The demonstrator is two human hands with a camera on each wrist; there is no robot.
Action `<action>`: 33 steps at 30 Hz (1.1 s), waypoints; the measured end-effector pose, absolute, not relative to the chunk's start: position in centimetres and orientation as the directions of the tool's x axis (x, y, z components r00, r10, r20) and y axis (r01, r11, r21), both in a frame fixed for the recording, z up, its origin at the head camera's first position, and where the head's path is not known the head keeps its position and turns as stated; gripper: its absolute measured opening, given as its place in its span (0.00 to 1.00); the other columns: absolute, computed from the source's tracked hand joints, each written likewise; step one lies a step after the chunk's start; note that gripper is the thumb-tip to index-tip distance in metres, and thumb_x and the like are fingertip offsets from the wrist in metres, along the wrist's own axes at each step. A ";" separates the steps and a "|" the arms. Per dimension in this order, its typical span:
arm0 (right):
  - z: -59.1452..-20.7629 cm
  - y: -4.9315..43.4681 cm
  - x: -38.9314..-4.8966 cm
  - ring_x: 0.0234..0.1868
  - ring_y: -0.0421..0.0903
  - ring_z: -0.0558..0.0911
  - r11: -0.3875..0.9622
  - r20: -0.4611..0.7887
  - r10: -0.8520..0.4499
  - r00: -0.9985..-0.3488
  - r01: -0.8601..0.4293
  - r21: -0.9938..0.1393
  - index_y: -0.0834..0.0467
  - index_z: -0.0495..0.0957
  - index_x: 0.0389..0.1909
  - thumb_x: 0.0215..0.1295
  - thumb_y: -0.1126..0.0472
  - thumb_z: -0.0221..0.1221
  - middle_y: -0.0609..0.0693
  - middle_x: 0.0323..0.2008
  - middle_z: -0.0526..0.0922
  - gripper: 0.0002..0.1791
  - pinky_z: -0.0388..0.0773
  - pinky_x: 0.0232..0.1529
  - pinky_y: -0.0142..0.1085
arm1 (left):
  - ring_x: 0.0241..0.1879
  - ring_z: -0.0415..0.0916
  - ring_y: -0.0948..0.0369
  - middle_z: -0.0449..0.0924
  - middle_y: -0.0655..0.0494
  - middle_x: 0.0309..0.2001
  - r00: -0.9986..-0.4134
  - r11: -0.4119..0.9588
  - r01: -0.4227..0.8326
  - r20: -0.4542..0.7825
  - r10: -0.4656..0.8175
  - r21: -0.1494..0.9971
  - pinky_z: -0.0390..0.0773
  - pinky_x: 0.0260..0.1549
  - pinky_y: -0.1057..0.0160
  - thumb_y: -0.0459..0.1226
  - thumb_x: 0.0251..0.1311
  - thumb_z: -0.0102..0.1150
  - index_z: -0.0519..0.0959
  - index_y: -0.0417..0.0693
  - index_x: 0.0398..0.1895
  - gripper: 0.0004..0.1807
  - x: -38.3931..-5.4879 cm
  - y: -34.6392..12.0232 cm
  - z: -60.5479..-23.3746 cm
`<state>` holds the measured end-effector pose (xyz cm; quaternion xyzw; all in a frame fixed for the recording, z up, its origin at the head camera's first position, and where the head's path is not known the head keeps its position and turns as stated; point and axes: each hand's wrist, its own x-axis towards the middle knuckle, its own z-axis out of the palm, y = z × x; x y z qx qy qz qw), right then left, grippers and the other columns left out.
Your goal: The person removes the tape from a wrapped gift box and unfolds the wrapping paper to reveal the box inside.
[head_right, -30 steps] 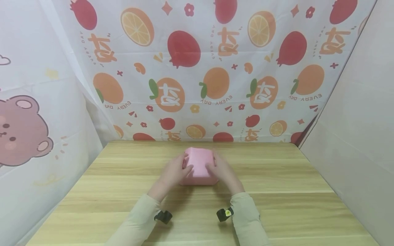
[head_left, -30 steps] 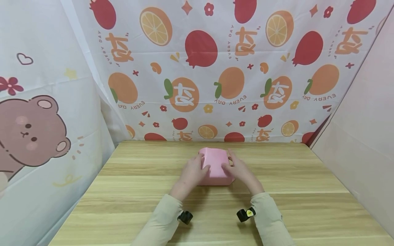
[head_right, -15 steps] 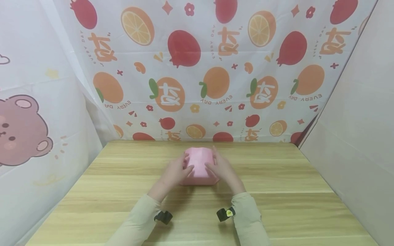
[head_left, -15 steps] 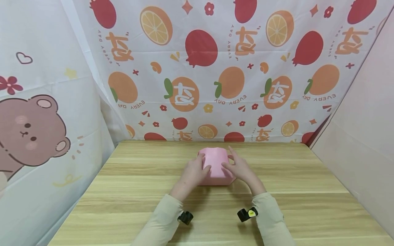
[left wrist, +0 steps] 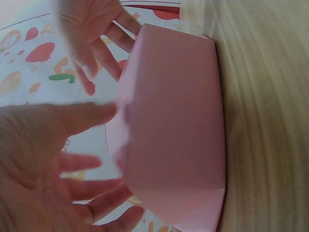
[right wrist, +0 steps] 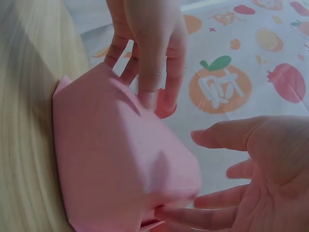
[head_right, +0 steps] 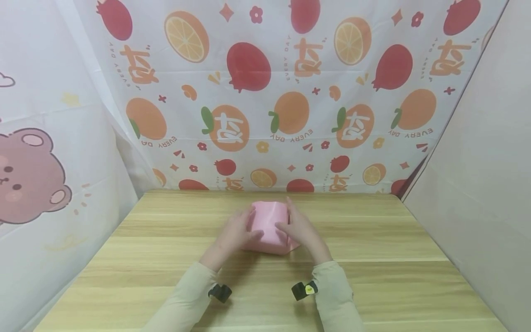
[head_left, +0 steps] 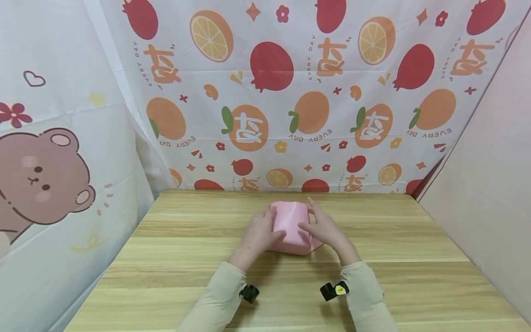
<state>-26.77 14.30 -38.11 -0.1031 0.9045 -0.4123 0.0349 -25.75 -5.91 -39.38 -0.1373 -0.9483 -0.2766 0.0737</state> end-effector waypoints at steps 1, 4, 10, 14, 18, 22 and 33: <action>-38.2 14.3 -26.9 0.70 0.64 0.66 0.644 0.032 -0.223 -0.974 -0.172 -0.746 0.49 0.38 0.79 0.66 0.54 0.60 0.63 0.74 0.56 0.49 0.62 0.68 0.60 | 0.56 0.73 0.43 0.73 0.39 0.63 -0.948 0.814 0.316 0.198 0.250 0.487 0.75 0.56 0.46 0.48 0.52 0.72 0.64 0.44 0.71 0.44 -25.7 -5.9 -39.3; -39.0 14.3 -27.4 0.74 0.63 0.58 0.662 0.073 -0.235 -0.969 -0.215 -0.719 0.43 0.35 0.78 0.67 0.51 0.59 0.59 0.77 0.50 0.50 0.58 0.70 0.61 | 0.55 0.69 0.45 0.71 0.40 0.65 -0.935 0.819 0.354 0.142 0.326 0.451 0.73 0.55 0.47 0.45 0.44 0.77 0.62 0.47 0.72 0.50 -25.5 -6.0 -39.3; -41.1 14.3 -28.5 0.76 0.60 0.55 0.647 0.138 -0.237 -0.962 -0.262 -0.716 0.38 0.34 0.77 0.68 0.47 0.57 0.57 0.78 0.49 0.48 0.58 0.70 0.60 | 0.53 0.69 0.46 0.73 0.40 0.63 -0.929 0.839 0.370 0.166 0.330 0.398 0.72 0.53 0.49 0.37 0.48 0.73 0.63 0.46 0.72 0.46 -25.5 -5.9 -39.6; -41.7 14.4 -28.7 0.75 0.59 0.57 0.629 0.170 -0.208 -0.963 -0.265 -0.731 0.36 0.38 0.77 0.69 0.45 0.56 0.56 0.77 0.53 0.45 0.61 0.69 0.59 | 0.49 0.72 0.45 0.76 0.40 0.59 -0.921 0.854 0.379 0.239 0.308 0.356 0.73 0.50 0.50 0.37 0.48 0.72 0.66 0.42 0.69 0.42 -25.6 -5.6 -40.1; -41.5 14.4 -28.6 0.68 0.62 0.68 0.612 0.241 -0.154 -0.958 -0.284 -0.738 0.38 0.44 0.77 0.69 0.46 0.56 0.56 0.75 0.57 0.42 0.69 0.63 0.59 | 0.48 0.73 0.44 0.78 0.40 0.57 -0.917 0.865 0.366 0.292 0.272 0.344 0.76 0.47 0.49 0.40 0.49 0.72 0.68 0.43 0.67 0.40 -25.5 -5.1 -40.6; -40.7 14.4 -28.5 0.48 0.55 0.78 0.630 0.294 -0.099 -0.951 -0.288 -0.721 0.44 0.51 0.76 0.69 0.48 0.56 0.55 0.70 0.67 0.38 0.79 0.48 0.48 | 0.48 0.73 0.43 0.77 0.41 0.57 -0.898 0.867 0.379 0.354 0.261 0.323 0.76 0.47 0.49 0.41 0.50 0.71 0.70 0.43 0.64 0.37 -25.4 -4.7 -41.0; -37.6 14.5 -27.1 0.35 0.46 0.74 0.647 0.482 -0.076 -0.873 -0.410 -0.642 0.60 0.81 0.52 0.69 0.59 0.57 0.54 0.38 0.84 0.14 0.68 0.35 0.34 | 0.67 0.65 0.44 0.65 0.46 0.70 -0.852 0.807 0.474 0.416 0.319 0.351 0.68 0.62 0.39 0.54 0.56 0.67 0.61 0.53 0.72 0.43 -25.3 -4.9 -39.3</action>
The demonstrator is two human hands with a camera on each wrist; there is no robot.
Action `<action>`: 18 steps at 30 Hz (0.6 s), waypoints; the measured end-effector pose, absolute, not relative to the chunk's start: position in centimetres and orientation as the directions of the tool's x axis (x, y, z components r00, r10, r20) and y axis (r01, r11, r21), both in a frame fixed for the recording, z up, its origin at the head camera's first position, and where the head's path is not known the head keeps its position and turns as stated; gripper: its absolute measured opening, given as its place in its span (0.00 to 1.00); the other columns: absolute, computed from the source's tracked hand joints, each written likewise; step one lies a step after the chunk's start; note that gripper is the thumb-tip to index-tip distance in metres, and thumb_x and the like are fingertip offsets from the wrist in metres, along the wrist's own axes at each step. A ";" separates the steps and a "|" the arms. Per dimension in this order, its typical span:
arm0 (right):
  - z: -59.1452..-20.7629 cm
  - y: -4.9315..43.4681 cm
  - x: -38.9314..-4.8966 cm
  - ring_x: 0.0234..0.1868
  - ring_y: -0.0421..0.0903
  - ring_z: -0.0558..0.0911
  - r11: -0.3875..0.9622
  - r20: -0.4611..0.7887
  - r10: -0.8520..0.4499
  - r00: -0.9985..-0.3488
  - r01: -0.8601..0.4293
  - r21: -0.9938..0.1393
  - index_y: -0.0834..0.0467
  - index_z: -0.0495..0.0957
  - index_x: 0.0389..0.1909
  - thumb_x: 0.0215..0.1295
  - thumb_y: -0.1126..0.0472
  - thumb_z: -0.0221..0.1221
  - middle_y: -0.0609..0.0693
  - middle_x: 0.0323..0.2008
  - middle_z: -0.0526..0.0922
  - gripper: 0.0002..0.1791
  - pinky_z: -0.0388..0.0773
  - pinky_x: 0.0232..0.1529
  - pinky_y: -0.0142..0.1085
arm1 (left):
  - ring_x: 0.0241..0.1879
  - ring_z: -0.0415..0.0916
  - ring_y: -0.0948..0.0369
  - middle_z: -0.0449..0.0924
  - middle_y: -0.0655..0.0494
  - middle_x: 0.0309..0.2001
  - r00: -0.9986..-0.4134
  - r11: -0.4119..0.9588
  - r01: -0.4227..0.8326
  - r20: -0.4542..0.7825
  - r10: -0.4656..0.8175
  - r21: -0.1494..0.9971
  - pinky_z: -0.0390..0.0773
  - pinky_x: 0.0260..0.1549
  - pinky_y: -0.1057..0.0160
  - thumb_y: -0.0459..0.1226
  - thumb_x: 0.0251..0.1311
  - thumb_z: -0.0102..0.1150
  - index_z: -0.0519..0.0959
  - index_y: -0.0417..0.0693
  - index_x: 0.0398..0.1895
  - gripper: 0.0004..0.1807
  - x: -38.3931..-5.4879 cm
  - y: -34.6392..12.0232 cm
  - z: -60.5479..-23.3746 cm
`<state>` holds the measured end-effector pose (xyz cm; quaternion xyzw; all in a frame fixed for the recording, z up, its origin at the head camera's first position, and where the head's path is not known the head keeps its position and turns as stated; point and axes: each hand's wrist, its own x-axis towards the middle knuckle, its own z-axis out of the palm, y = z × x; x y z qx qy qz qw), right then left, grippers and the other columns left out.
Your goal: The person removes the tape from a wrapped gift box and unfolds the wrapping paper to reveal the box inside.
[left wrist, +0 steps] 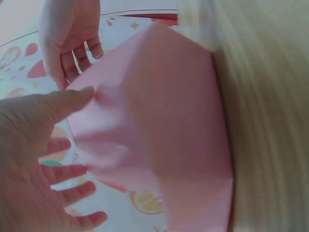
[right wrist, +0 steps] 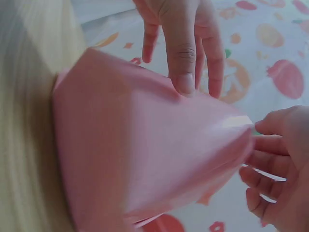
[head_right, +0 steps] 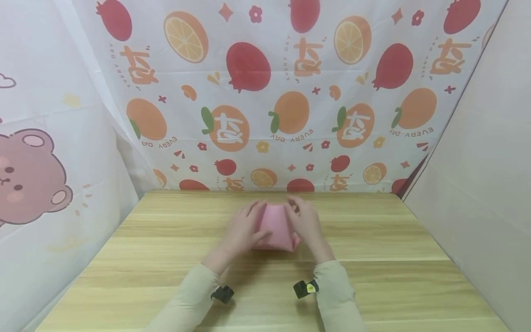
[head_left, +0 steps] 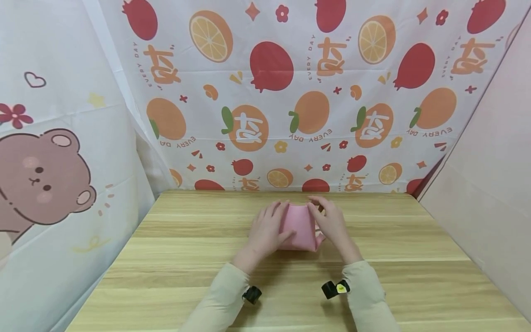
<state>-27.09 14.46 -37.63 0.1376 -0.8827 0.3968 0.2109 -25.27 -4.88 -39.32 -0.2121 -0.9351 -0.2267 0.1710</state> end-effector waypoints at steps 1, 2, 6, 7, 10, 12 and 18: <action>-37.3 14.5 -26.9 0.34 0.45 0.74 0.655 0.485 -0.088 -0.870 -0.417 -0.630 0.60 0.83 0.48 0.69 0.58 0.57 0.53 0.36 0.85 0.13 0.68 0.35 0.35 | 0.67 0.65 0.44 0.66 0.46 0.69 -0.831 0.801 0.500 0.443 0.336 0.331 0.68 0.62 0.40 0.54 0.56 0.66 0.62 0.53 0.72 0.42 -25.2 -5.0 -39.1; -37.1 14.5 -26.6 0.34 0.45 0.74 0.663 0.486 -0.102 -0.868 -0.424 -0.617 0.60 0.84 0.45 0.69 0.58 0.58 0.53 0.33 0.84 0.12 0.68 0.35 0.35 | 0.67 0.65 0.45 0.67 0.46 0.68 -0.811 0.790 0.524 0.468 0.351 0.317 0.68 0.62 0.40 0.54 0.57 0.65 0.63 0.53 0.71 0.41 -25.1 -5.0 -39.0; -36.0 14.8 -25.7 0.36 0.45 0.74 0.717 0.445 -0.186 -0.876 -0.431 -0.548 0.56 0.86 0.36 0.68 0.56 0.59 0.50 0.30 0.85 0.10 0.69 0.36 0.36 | 0.62 0.70 0.49 0.75 0.50 0.60 -0.729 0.761 0.599 0.562 0.390 0.248 0.70 0.60 0.42 0.53 0.61 0.61 0.73 0.51 0.62 0.29 -24.8 -5.2 -38.5; -35.7 14.8 -25.5 0.37 0.46 0.74 0.730 0.428 -0.214 -0.878 -0.435 -0.528 0.55 0.86 0.34 0.68 0.56 0.59 0.49 0.30 0.85 0.10 0.70 0.36 0.37 | 0.60 0.71 0.50 0.77 0.52 0.57 -0.712 0.759 0.609 0.580 0.396 0.230 0.70 0.59 0.42 0.53 0.62 0.61 0.75 0.51 0.59 0.26 -24.7 -5.2 -38.3; -34.9 15.1 -24.6 0.44 0.49 0.74 0.767 0.368 -0.299 -0.880 -0.451 -0.456 0.52 0.85 0.28 0.67 0.55 0.59 0.47 0.31 0.86 0.11 0.72 0.42 0.42 | 0.54 0.75 0.52 0.82 0.56 0.49 -0.684 0.756 0.624 0.607 0.405 0.198 0.70 0.58 0.42 0.52 0.63 0.59 0.80 0.53 0.48 0.17 -24.5 -5.2 -37.9; -34.4 15.3 -24.1 0.49 0.52 0.74 0.790 0.321 -0.340 -0.884 -0.453 -0.413 0.51 0.85 0.25 0.68 0.55 0.59 0.46 0.32 0.86 0.13 0.72 0.47 0.48 | 0.51 0.77 0.53 0.83 0.57 0.45 -0.682 0.757 0.624 0.605 0.410 0.191 0.70 0.59 0.42 0.51 0.64 0.58 0.82 0.54 0.41 0.13 -24.3 -5.3 -37.6; -33.8 15.0 -22.6 0.47 0.50 0.79 0.865 0.116 -0.375 -0.920 -0.392 -0.313 0.50 0.84 0.24 0.71 0.51 0.55 0.43 0.27 0.84 0.17 0.72 0.49 0.54 | 0.43 0.82 0.60 0.85 0.62 0.37 -0.725 0.776 0.606 0.523 0.448 0.176 0.73 0.55 0.44 0.52 0.67 0.55 0.82 0.55 0.31 0.14 -23.6 -5.5 -36.6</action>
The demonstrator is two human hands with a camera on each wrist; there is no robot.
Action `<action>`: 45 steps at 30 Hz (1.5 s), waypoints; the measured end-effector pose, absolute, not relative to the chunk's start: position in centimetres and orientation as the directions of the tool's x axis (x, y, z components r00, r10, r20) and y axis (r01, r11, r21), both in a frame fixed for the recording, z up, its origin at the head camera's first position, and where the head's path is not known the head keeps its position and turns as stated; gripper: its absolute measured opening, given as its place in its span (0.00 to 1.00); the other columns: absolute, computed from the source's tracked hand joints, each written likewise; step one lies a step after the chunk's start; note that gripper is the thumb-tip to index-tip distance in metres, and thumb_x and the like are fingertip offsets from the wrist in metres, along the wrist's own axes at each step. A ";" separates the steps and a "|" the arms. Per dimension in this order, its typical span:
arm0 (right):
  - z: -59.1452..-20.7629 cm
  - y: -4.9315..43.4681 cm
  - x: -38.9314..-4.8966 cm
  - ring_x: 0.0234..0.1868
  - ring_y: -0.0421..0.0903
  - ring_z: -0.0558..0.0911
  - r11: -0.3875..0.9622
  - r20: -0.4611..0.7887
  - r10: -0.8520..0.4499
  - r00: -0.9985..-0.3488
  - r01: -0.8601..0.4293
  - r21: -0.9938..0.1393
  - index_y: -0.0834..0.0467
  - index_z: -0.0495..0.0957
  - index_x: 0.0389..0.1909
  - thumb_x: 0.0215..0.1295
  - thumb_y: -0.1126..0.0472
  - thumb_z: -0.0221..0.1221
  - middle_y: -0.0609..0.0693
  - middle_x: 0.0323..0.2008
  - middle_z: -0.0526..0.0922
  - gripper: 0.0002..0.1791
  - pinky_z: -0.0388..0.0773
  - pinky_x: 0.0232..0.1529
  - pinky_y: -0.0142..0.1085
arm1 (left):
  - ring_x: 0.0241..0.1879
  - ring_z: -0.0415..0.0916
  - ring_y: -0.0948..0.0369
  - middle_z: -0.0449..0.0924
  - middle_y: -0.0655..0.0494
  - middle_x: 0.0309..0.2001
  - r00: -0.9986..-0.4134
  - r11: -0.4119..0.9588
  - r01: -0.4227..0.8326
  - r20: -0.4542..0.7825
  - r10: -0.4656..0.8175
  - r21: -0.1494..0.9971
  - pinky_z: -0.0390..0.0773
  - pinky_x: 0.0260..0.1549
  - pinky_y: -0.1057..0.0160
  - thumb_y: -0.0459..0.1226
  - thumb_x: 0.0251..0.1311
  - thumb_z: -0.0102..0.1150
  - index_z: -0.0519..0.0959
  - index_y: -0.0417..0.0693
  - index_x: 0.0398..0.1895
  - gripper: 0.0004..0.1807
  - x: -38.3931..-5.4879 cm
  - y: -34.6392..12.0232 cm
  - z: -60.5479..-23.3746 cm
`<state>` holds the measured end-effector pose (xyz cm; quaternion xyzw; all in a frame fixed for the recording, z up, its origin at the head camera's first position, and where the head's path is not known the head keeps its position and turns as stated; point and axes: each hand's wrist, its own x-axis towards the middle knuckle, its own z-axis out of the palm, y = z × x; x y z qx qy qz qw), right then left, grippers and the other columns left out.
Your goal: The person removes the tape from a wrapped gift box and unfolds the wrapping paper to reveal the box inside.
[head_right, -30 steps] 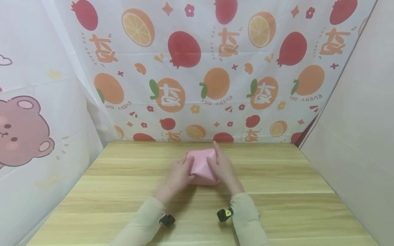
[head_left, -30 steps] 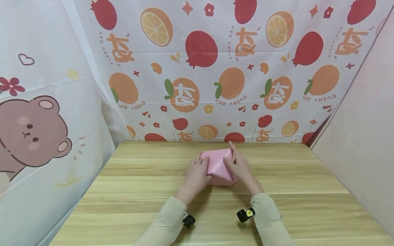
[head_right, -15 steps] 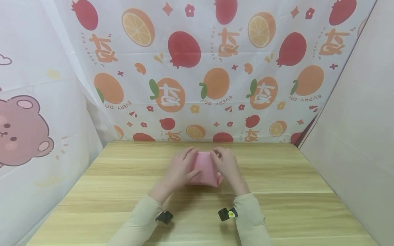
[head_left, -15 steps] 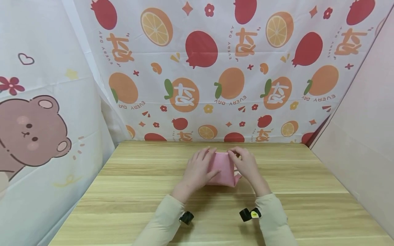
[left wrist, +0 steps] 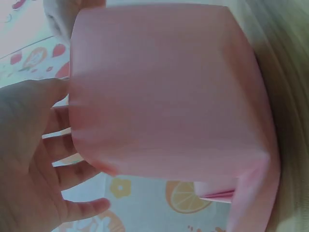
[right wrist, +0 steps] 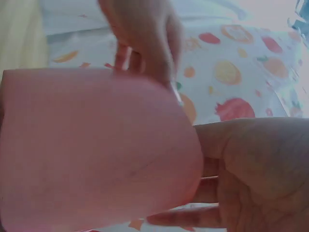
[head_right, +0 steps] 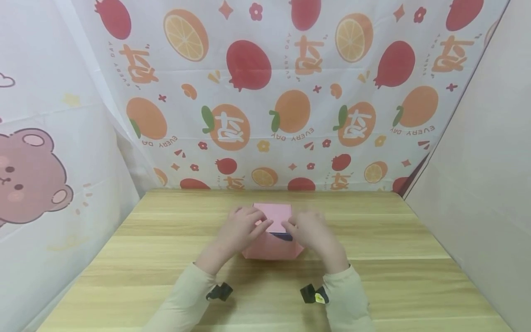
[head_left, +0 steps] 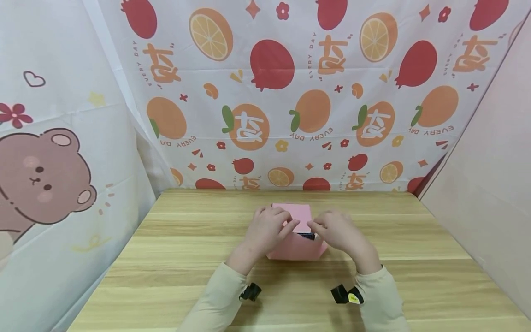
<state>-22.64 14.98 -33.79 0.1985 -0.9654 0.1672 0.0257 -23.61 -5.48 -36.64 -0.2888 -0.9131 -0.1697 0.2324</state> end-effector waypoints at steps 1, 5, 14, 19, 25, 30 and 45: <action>-33.9 14.9 -22.4 0.42 0.47 0.79 0.873 0.083 -0.378 -0.922 -0.385 -0.300 0.49 0.83 0.23 0.71 0.51 0.54 0.42 0.24 0.83 0.18 0.71 0.49 0.54 | 0.41 0.82 0.61 0.85 0.63 0.36 -0.734 0.779 0.603 0.500 0.460 0.170 0.74 0.53 0.44 0.52 0.67 0.54 0.82 0.55 0.32 0.14 -23.4 -5.5 -36.5; -34.8 14.4 -21.2 0.27 0.40 0.74 0.889 -0.004 -0.392 -0.920 -0.378 -0.261 0.50 0.79 0.19 0.70 0.50 0.55 0.40 0.17 0.75 0.19 0.70 0.42 0.50 | 0.36 0.82 0.62 0.85 0.63 0.34 -0.776 0.793 0.593 0.363 0.517 0.139 0.78 0.49 0.47 0.53 0.67 0.53 0.82 0.56 0.36 0.14 -22.6 -5.7 -36.1; -37.4 14.8 -18.1 0.23 0.39 0.78 0.861 -0.015 -0.502 -0.865 -0.498 -0.104 0.52 0.86 0.28 0.61 0.48 0.61 0.42 0.22 0.84 0.13 0.73 0.32 0.43 | 0.43 0.82 0.62 0.85 0.62 0.41 -0.772 0.768 0.636 0.053 0.634 0.080 0.78 0.39 0.55 0.56 0.65 0.54 0.82 0.59 0.46 0.17 -19.8 -5.8 -37.2; -38.6 14.7 -17.0 0.20 0.39 0.72 0.855 -0.039 -0.518 -0.854 -0.516 -0.059 0.50 0.76 0.20 0.57 0.49 0.62 0.40 0.16 0.75 0.13 0.69 0.28 0.44 | 0.44 0.81 0.64 0.84 0.62 0.42 -0.752 0.756 0.647 -0.077 0.654 0.105 0.78 0.40 0.52 0.55 0.60 0.59 0.80 0.62 0.52 0.19 -18.4 -5.4 -37.6; -40.0 14.0 -16.5 0.18 0.37 0.67 0.826 -0.070 -0.560 -0.826 -0.563 0.039 0.47 0.69 0.17 0.48 0.48 0.66 0.38 0.13 0.68 0.15 0.66 0.25 0.39 | 0.44 0.80 0.63 0.83 0.64 0.42 -0.771 0.789 0.609 -0.172 0.613 0.082 0.72 0.53 0.44 0.54 0.51 0.67 0.78 0.66 0.55 0.25 -17.8 -5.0 -38.7; -40.7 13.0 -15.6 0.20 0.39 0.70 0.820 -0.090 -0.565 -0.820 -0.570 0.051 0.47 0.71 0.19 0.47 0.47 0.66 0.40 0.14 0.70 0.14 0.66 0.31 0.39 | 0.42 0.79 0.57 0.82 0.64 0.42 -0.794 0.816 0.577 -0.221 0.566 0.018 0.68 0.55 0.36 0.56 0.42 0.73 0.79 0.68 0.51 0.29 -18.0 -5.0 -39.8; -41.2 10.9 -13.2 0.33 0.37 0.81 0.677 -0.125 -0.710 -0.693 -0.721 0.148 0.46 0.77 0.36 0.55 0.40 0.61 0.39 0.29 0.83 0.15 0.76 0.40 0.41 | 0.59 0.73 0.45 0.73 0.54 0.65 -0.831 0.853 0.521 -0.236 0.504 -0.011 0.57 0.58 0.24 0.56 0.32 0.78 0.73 0.69 0.61 0.45 -18.3 -5.6 -40.7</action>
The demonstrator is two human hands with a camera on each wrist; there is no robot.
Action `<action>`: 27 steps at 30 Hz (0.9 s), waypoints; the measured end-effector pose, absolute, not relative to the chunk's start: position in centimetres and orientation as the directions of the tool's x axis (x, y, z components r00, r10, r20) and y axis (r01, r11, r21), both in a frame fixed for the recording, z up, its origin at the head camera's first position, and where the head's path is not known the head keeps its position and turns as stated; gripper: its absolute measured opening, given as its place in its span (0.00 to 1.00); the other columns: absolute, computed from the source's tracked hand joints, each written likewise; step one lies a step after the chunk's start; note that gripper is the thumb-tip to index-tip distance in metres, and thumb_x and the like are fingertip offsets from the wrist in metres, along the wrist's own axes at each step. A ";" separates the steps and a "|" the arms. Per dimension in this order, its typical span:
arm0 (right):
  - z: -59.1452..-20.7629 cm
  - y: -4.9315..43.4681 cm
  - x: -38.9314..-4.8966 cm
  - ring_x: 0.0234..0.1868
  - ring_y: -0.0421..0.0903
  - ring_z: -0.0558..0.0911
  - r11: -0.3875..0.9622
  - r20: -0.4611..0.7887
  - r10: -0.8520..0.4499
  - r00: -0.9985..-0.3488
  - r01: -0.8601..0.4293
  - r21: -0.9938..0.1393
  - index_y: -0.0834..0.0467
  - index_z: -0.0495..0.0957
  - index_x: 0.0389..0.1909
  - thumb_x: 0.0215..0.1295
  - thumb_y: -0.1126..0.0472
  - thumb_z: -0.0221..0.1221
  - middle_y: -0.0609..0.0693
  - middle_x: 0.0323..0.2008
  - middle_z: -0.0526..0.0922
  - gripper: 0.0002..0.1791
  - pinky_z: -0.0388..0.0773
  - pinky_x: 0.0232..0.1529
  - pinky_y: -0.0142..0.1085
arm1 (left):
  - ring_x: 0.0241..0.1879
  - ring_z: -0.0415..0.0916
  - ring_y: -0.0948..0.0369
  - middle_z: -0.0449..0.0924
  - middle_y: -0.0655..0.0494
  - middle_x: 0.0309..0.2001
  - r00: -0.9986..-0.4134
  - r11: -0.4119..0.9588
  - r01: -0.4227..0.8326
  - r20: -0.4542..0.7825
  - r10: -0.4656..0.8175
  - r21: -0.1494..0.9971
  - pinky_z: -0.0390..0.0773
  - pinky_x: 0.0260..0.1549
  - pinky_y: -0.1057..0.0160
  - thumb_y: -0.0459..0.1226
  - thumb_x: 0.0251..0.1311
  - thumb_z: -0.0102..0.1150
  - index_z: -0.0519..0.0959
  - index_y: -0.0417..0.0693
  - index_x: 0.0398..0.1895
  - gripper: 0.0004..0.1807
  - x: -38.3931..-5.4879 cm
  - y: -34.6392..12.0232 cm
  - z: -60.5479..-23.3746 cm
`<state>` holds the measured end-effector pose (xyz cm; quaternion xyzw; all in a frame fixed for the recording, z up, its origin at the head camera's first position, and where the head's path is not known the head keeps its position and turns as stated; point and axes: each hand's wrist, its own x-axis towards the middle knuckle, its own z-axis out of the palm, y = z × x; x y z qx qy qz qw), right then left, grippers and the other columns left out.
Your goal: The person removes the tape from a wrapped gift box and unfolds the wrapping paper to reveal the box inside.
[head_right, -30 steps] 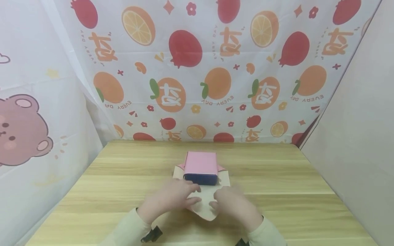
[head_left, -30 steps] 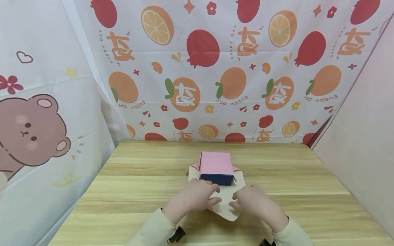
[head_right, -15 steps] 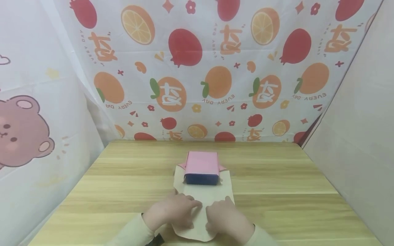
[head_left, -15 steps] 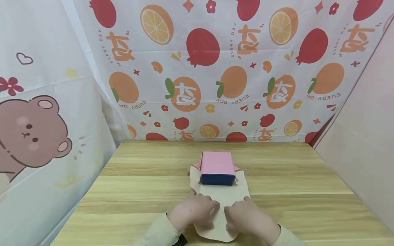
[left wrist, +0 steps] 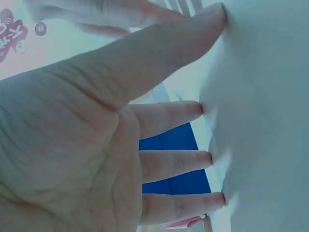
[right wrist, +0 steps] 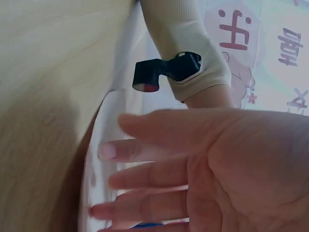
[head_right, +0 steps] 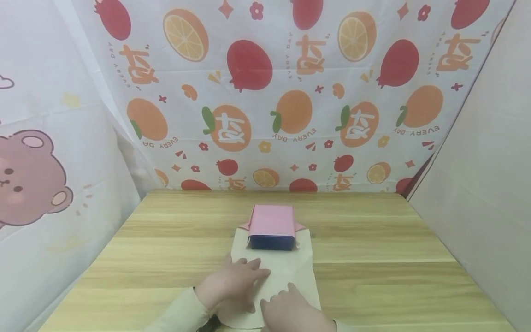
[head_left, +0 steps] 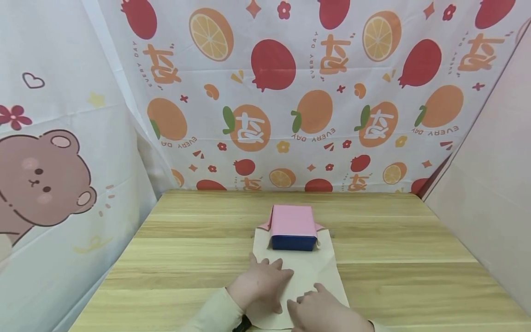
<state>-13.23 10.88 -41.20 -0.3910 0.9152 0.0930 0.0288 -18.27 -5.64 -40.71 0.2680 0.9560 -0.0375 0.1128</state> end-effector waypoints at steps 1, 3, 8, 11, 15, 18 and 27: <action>-41.4 10.9 -13.3 0.32 0.37 0.81 0.678 -0.127 -0.711 -0.692 -0.722 0.138 0.45 0.77 0.36 0.55 0.40 0.62 0.39 0.29 0.83 0.15 0.75 0.37 0.39 | 0.60 0.73 0.44 0.72 0.54 0.65 -0.834 0.857 0.515 -0.237 0.498 -0.011 0.58 0.58 0.24 0.57 0.32 0.78 0.73 0.69 0.62 0.45 -18.3 -5.7 -40.8; -41.7 10.9 -13.7 0.32 0.39 0.80 0.696 -0.120 -0.700 -0.704 -0.710 0.105 0.46 0.77 0.36 0.55 0.41 0.62 0.39 0.32 0.82 0.14 0.74 0.32 0.38 | 0.60 0.72 0.43 0.72 0.52 0.66 -0.838 0.861 0.508 -0.238 0.491 -0.010 0.58 0.58 0.25 0.57 0.31 0.79 0.72 0.68 0.62 0.46 -18.4 -5.8 -40.8; -42.3 11.8 -15.6 0.54 0.54 0.81 0.818 -0.166 -0.571 -0.804 -0.575 -0.025 0.51 0.78 0.55 0.55 0.43 0.62 0.51 0.57 0.80 0.28 0.78 0.49 0.54 | 0.57 0.74 0.43 0.73 0.50 0.64 -0.855 0.876 0.481 -0.233 0.463 -0.026 0.60 0.56 0.25 0.58 0.29 0.79 0.72 0.64 0.62 0.48 -18.9 -6.3 -40.8; -42.3 13.0 -17.1 0.64 0.63 0.73 0.871 -0.212 -0.492 -0.845 -0.481 -0.102 0.55 0.72 0.65 0.54 0.44 0.65 0.59 0.67 0.72 0.37 0.71 0.59 0.61 | 0.56 0.75 0.43 0.74 0.49 0.63 -0.873 0.891 0.451 -0.235 0.428 -0.052 0.60 0.55 0.24 0.59 0.29 0.79 0.73 0.62 0.62 0.49 -19.3 -6.7 -40.8; -42.3 14.8 -18.7 0.66 0.70 0.68 0.899 -0.234 -0.431 -0.871 -0.395 -0.186 0.65 0.69 0.65 0.49 0.48 0.71 0.68 0.67 0.67 0.44 0.66 0.65 0.60 | 0.58 0.75 0.44 0.73 0.48 0.64 -0.897 0.917 0.392 -0.249 0.365 -0.067 0.58 0.56 0.24 0.59 0.28 0.79 0.72 0.58 0.63 0.50 -20.0 -7.4 -40.7; -42.2 16.0 -19.6 0.68 0.71 0.65 0.914 -0.253 -0.391 -0.885 -0.340 -0.221 0.68 0.66 0.66 0.46 0.47 0.73 0.71 0.68 0.64 0.49 0.63 0.66 0.61 | 0.61 0.73 0.45 0.71 0.47 0.66 -0.908 0.936 0.349 -0.263 0.325 -0.049 0.56 0.58 0.24 0.59 0.28 0.79 0.71 0.57 0.65 0.53 -20.6 -8.0 -40.7; -42.6 18.4 -20.9 0.69 0.67 0.66 0.922 -0.212 -0.360 -0.908 -0.312 -0.229 0.67 0.64 0.68 0.41 0.41 0.75 0.70 0.70 0.62 0.57 0.61 0.63 0.67 | 0.67 0.66 0.42 0.66 0.40 0.69 -0.907 0.947 0.320 -0.279 0.316 0.033 0.48 0.62 0.23 0.58 0.29 0.80 0.67 0.48 0.69 0.59 -21.8 -9.6 -40.5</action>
